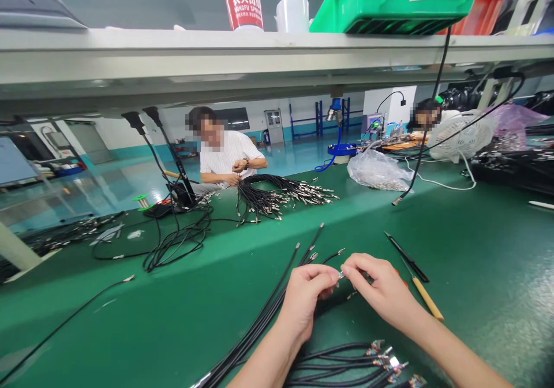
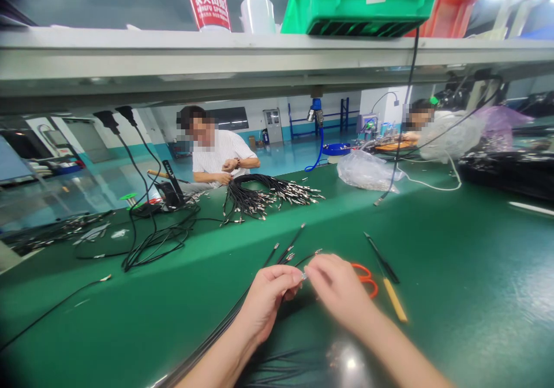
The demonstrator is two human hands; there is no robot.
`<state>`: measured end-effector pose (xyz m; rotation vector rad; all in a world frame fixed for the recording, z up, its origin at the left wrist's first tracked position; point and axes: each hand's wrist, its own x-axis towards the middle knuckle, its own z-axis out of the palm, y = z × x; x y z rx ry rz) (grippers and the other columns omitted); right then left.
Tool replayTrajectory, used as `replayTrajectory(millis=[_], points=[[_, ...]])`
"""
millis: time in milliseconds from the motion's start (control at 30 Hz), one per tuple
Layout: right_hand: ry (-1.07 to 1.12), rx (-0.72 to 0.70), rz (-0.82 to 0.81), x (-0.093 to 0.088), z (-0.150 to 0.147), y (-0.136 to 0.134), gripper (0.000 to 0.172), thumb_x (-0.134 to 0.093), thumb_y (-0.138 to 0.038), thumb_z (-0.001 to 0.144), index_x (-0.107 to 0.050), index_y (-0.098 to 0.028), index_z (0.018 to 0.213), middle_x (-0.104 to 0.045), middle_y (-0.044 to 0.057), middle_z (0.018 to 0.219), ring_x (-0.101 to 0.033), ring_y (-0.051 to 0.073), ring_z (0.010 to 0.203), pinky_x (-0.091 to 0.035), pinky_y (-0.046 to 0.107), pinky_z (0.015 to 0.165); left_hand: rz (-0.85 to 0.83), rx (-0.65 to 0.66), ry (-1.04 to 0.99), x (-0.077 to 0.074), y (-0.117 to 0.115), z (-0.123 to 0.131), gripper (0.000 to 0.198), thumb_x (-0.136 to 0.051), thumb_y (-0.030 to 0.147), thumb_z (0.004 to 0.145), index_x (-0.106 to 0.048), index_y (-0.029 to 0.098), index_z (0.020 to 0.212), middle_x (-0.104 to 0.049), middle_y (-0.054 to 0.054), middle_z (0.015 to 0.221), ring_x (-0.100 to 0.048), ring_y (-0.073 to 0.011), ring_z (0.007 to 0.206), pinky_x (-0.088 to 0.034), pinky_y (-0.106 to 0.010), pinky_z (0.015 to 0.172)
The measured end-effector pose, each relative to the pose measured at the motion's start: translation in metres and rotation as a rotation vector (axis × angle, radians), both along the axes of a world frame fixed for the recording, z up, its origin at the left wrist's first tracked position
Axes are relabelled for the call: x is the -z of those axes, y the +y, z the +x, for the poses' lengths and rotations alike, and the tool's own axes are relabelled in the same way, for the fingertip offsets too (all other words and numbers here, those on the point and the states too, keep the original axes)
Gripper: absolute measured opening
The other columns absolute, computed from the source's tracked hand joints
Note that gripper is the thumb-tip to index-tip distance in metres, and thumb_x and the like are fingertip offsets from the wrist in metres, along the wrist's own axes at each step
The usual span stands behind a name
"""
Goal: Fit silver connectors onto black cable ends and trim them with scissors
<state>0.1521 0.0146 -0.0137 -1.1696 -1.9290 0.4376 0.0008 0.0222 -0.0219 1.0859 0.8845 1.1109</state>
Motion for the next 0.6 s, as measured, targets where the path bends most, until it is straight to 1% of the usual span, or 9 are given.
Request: replayTrajectory(millis=[100, 233, 333, 433, 533, 600], points=[[0.002, 0.005, -0.001, 0.001, 0.0, 0.0, 0.027, -0.039, -0.025, 0.087, -0.053, -0.018, 0.064, -0.054, 0.0, 0.062, -0.049, 0.015, 0.062, -0.036, 0.025, 0.06, 0.007, 0.011, 0.026, -0.001, 0.0, 0.0, 0.013, -0.062, 0.022, 0.066, -0.066, 0.01, 0.063, -0.055, -0.002, 0.057, -0.041, -0.0085, 0.053, -0.028, -0.021, 0.051], [0.014, 0.005, -0.009, 0.002, -0.001, 0.0, 0.027, -0.04, -0.026, 0.086, -0.052, -0.018, 0.063, -0.053, 0.0, 0.061, -0.048, 0.015, 0.061, -0.036, 0.025, 0.058, 0.053, -0.002, 0.063, -0.001, -0.001, 0.0, 0.013, -0.065, 0.022, 0.065, -0.065, 0.01, 0.06, -0.05, 0.001, 0.053, -0.036, -0.0073, 0.051, -0.027, -0.021, 0.051], [0.023, 0.004, -0.027, 0.002, 0.0, 0.0, 0.028, -0.04, -0.027, 0.086, -0.052, -0.018, 0.063, -0.053, 0.0, 0.061, -0.048, 0.015, 0.061, -0.036, 0.025, 0.059, 0.027, -0.019, 0.071, 0.001, 0.0, 0.002, 0.014, -0.065, 0.022, 0.065, -0.064, 0.01, 0.058, -0.05, 0.001, 0.051, -0.036, -0.0074, 0.05, -0.026, -0.021, 0.05], [0.034, -0.011, -0.053, 0.006, 0.0, 0.001, 0.03, -0.039, -0.03, 0.086, -0.049, -0.018, 0.061, -0.051, 0.0, 0.06, -0.046, 0.015, 0.06, -0.035, 0.024, 0.057, 0.01, -0.026, 0.066, 0.003, 0.001, 0.003, 0.018, -0.065, 0.026, 0.066, -0.064, 0.01, 0.058, -0.051, 0.001, 0.051, -0.036, -0.0075, 0.049, -0.025, -0.021, 0.049], [0.064, -0.002, -0.097, 0.014, 0.003, 0.006, 0.035, -0.035, -0.036, 0.087, -0.044, -0.019, 0.058, -0.045, -0.002, 0.056, -0.044, 0.014, 0.056, -0.035, 0.024, 0.054, 0.045, -0.015, 0.058, 0.009, 0.0, 0.002, 0.019, -0.069, 0.03, 0.062, -0.067, 0.01, 0.063, -0.053, 0.001, 0.054, -0.037, -0.0076, 0.051, -0.026, -0.021, 0.05], [0.131, 0.062, -0.118, 0.013, 0.006, 0.011, 0.038, -0.032, -0.041, 0.087, -0.046, -0.019, 0.06, -0.046, -0.001, 0.057, -0.045, 0.015, 0.056, -0.037, 0.024, 0.053, 0.079, -0.018, 0.057, 0.018, 0.0, 0.001, 0.021, -0.072, 0.031, 0.059, -0.069, 0.011, 0.067, -0.057, 0.0, 0.059, -0.041, -0.0088, 0.054, -0.03, -0.021, 0.054]])
